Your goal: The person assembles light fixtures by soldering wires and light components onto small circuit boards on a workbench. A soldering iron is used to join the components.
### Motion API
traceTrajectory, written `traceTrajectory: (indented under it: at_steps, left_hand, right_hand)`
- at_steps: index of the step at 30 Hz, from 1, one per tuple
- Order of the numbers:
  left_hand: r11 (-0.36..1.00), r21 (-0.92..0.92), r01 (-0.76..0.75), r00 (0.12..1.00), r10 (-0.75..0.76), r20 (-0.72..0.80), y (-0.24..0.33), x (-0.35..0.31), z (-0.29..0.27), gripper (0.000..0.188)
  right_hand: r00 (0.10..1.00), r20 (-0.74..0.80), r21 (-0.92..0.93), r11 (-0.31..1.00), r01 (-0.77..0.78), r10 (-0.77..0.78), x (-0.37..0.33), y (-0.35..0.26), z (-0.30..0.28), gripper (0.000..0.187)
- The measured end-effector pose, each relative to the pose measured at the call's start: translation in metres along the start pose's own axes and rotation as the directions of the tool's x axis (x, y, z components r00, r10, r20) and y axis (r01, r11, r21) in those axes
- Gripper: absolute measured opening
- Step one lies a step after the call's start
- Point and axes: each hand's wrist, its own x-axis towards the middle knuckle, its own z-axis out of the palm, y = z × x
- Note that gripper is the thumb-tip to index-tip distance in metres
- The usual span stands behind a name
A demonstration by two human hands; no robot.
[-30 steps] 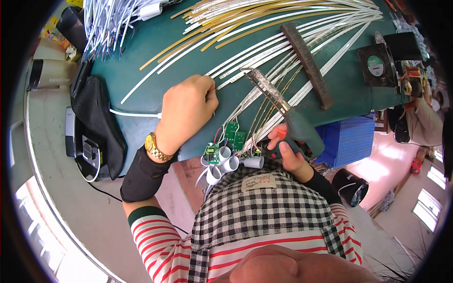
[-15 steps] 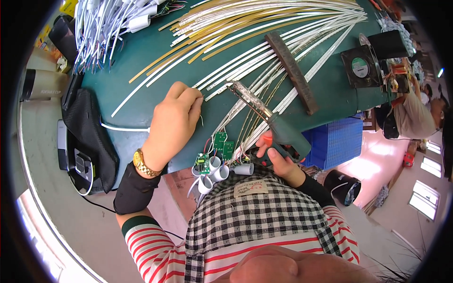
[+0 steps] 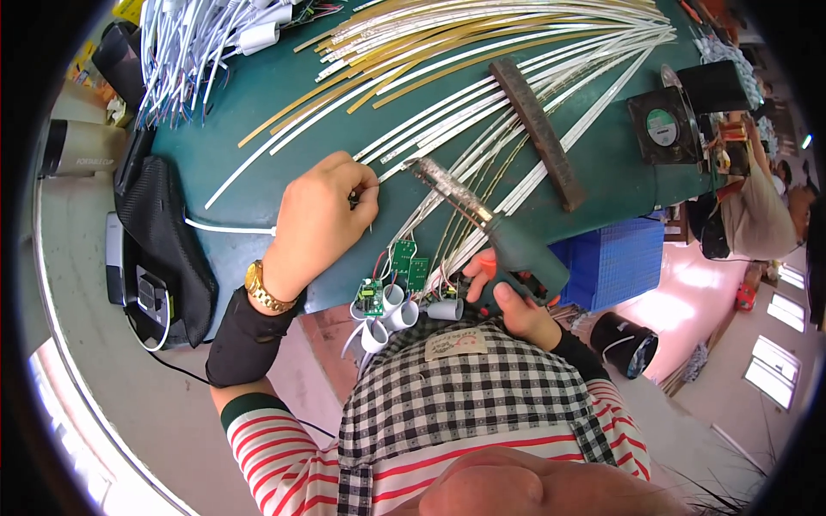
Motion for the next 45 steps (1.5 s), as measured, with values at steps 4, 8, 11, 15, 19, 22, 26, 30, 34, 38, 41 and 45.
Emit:
traceTrajectory:
  at_steps: [4,8,11,15,19,22,26,30,34,38,41,45]
  left_hand:
    - [1.0,0.022,0.003,0.999,-0.004,0.033,0.001,0.001,-0.002,0.004]
    - [1.0,0.002,0.004,0.999,-0.004,0.042,-0.001,0.004,-0.002,0.005]
    - [1.0,-0.006,0.016,0.998,-0.016,0.061,-0.002,0.004,-0.003,0.004]
    - [1.0,0.011,0.029,0.997,-0.03,0.07,0.0,0.006,-0.003,0.004]
    - [0.999,-0.022,0.036,0.997,-0.034,0.074,0.0,0.008,-0.005,0.005]
    - [0.998,-0.029,0.054,0.996,-0.052,0.077,-0.001,0.007,-0.004,0.005]
    - [0.997,-0.056,0.057,0.995,-0.052,0.089,-0.002,0.006,-0.005,0.007]
    - [0.989,-0.132,0.069,0.995,-0.059,0.074,-0.002,0.008,-0.006,0.007]
    - [0.993,-0.097,0.065,0.996,-0.059,0.063,-0.002,0.007,-0.004,0.007]
    - [0.993,-0.094,0.066,0.997,-0.061,0.057,-0.002,0.007,-0.004,0.007]
    - [0.996,-0.069,0.054,0.996,-0.048,0.076,-0.004,0.006,-0.005,0.007]
    - [0.993,-0.088,0.083,0.994,-0.076,0.078,-0.003,0.008,-0.005,0.006]
  right_hand:
    - [0.992,0.127,-0.255,0.967,0.018,0.015,-0.007,0.006,-0.007,0.04]
    - [0.982,0.185,-0.281,0.957,0.077,-0.025,-0.008,0.008,-0.01,0.039]
    - [0.982,0.19,-0.34,0.938,0.069,-0.003,-0.008,0.011,-0.012,0.037]
    - [0.985,0.167,-0.383,0.923,0.025,0.042,-0.008,0.012,-0.012,0.036]
    - [0.987,0.146,-0.374,0.927,-0.009,0.069,-0.007,0.008,-0.01,0.036]
    - [0.991,0.131,-0.329,0.944,0.015,0.031,-0.008,0.015,-0.011,0.035]
    - [0.99,0.136,-0.329,0.944,0.017,0.03,-0.007,0.013,-0.012,0.034]
    - [0.988,0.155,-0.354,0.934,0.057,-0.002,-0.005,0.011,-0.013,0.032]
    - [0.987,0.161,-0.363,0.93,0.06,0.0,-0.005,0.012,-0.014,0.032]
    - [0.982,0.187,-0.347,0.933,0.097,-0.032,-0.006,0.016,-0.016,0.032]
    - [0.976,0.216,-0.388,0.915,0.115,-0.031,-0.005,0.014,-0.015,0.033]
    - [0.979,0.202,-0.374,0.926,0.053,0.026,-0.007,0.017,-0.015,0.032]
